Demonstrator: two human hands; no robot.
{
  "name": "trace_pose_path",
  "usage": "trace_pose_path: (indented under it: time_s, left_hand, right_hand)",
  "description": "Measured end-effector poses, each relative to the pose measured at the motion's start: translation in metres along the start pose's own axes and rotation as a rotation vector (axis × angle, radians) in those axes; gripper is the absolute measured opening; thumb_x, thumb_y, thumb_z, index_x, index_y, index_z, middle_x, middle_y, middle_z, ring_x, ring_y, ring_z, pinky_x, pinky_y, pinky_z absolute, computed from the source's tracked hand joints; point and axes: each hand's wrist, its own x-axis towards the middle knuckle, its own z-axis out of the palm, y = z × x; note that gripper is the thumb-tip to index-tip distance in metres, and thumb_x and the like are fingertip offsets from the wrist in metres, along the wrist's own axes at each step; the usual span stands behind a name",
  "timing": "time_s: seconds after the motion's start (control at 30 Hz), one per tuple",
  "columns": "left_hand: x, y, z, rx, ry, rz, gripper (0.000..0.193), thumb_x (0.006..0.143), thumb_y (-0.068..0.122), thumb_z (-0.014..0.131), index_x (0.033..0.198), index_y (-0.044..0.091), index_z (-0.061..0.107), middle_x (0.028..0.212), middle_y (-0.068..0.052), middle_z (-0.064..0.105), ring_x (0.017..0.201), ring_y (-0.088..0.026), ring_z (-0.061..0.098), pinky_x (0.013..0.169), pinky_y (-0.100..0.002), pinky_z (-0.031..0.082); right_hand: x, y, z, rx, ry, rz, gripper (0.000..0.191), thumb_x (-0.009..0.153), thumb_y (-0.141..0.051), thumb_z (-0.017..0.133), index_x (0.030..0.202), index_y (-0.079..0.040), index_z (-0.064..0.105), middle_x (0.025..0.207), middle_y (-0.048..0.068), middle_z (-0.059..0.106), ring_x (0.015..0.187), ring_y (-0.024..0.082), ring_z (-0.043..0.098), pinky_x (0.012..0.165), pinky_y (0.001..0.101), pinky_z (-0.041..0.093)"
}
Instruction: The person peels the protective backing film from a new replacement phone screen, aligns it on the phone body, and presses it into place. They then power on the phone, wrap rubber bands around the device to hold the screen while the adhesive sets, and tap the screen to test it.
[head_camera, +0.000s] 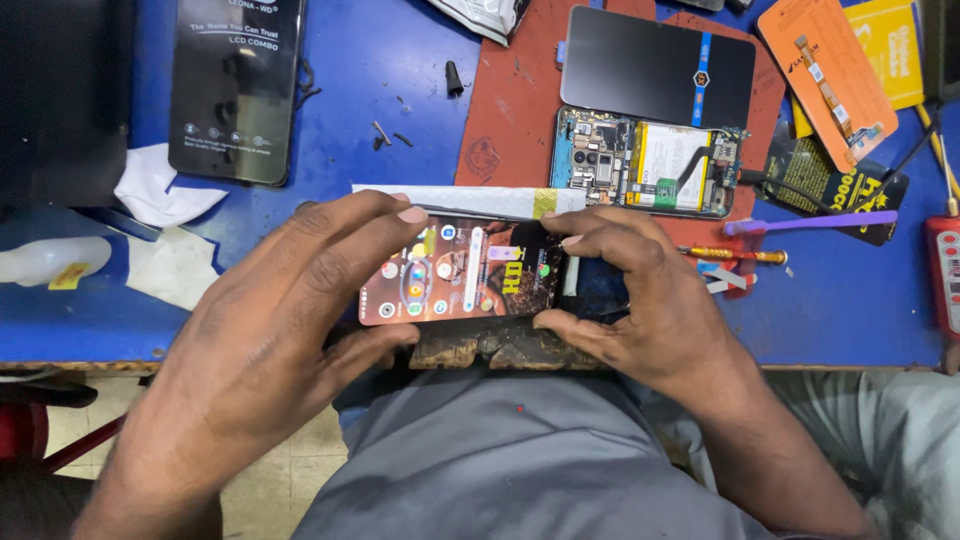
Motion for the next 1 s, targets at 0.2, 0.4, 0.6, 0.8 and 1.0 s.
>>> trace_pose_path:
  time_s: [0.2, 0.4, 0.6, 0.8, 1.0]
  left_hand:
    - [0.000, -0.013, 0.009, 0.030, 0.033, 0.007, 0.079, 0.072, 0.018, 0.085, 0.140, 0.008, 0.045, 0.134, -0.018, 0.058, 0.125, -0.040, 0.059, 0.103, -0.047, 0.051]
    - [-0.004, -0.021, 0.018, -0.012, 0.025, -0.017, 0.079, 0.075, 0.017, 0.086, 0.142, 0.009, 0.045, 0.136, -0.016, 0.059, 0.130, -0.039, 0.058, 0.109, -0.049, 0.050]
    - [-0.005, -0.023, 0.022, -0.027, 0.022, -0.039, 0.078, 0.075, 0.016, 0.086, 0.142, 0.007, 0.046, 0.135, -0.015, 0.060, 0.131, -0.038, 0.058, 0.110, -0.048, 0.049]
    - [-0.006, -0.021, 0.024, -0.029, -0.004, -0.128, 0.079, 0.076, 0.018, 0.085, 0.144, 0.008, 0.047, 0.138, -0.015, 0.061, 0.134, -0.038, 0.055, 0.108, -0.047, 0.048]
    - [-0.007, -0.022, 0.027, -0.019, -0.020, -0.133, 0.084, 0.083, 0.020, 0.082, 0.154, 0.010, 0.038, 0.144, -0.019, 0.055, 0.138, -0.039, 0.049, 0.114, -0.049, 0.041]
  right_hand:
    - [0.000, 0.000, -0.002, -0.013, -0.016, 0.014, 0.075, 0.074, -0.018, 0.093, 0.125, -0.008, 0.040, 0.132, 0.015, 0.065, 0.125, 0.033, 0.063, 0.107, 0.0435, 0.053]
    - [0.000, -0.003, -0.002, -0.040, -0.026, 0.025, 0.073, 0.075, -0.020, 0.091, 0.126, -0.008, 0.041, 0.133, 0.014, 0.065, 0.126, 0.032, 0.063, 0.108, 0.0431, 0.053]
    - [0.002, -0.007, -0.006, -0.131, -0.108, 0.070, 0.059, 0.074, -0.026, 0.087, 0.122, -0.008, 0.056, 0.133, 0.012, 0.066, 0.124, 0.033, 0.059, 0.105, 0.0433, 0.051]
    - [0.005, -0.014, -0.009, -0.207, -0.146, 0.030, 0.052, 0.075, -0.024, 0.084, 0.123, -0.010, 0.069, 0.132, 0.012, 0.064, 0.122, 0.034, 0.058, 0.100, 0.0439, 0.050]
    - [0.008, -0.023, -0.008, -0.259, -0.158, 0.027, 0.047, 0.074, -0.022, 0.083, 0.118, -0.009, 0.072, 0.134, 0.013, 0.063, 0.121, 0.036, 0.057, 0.100, 0.0451, 0.050]
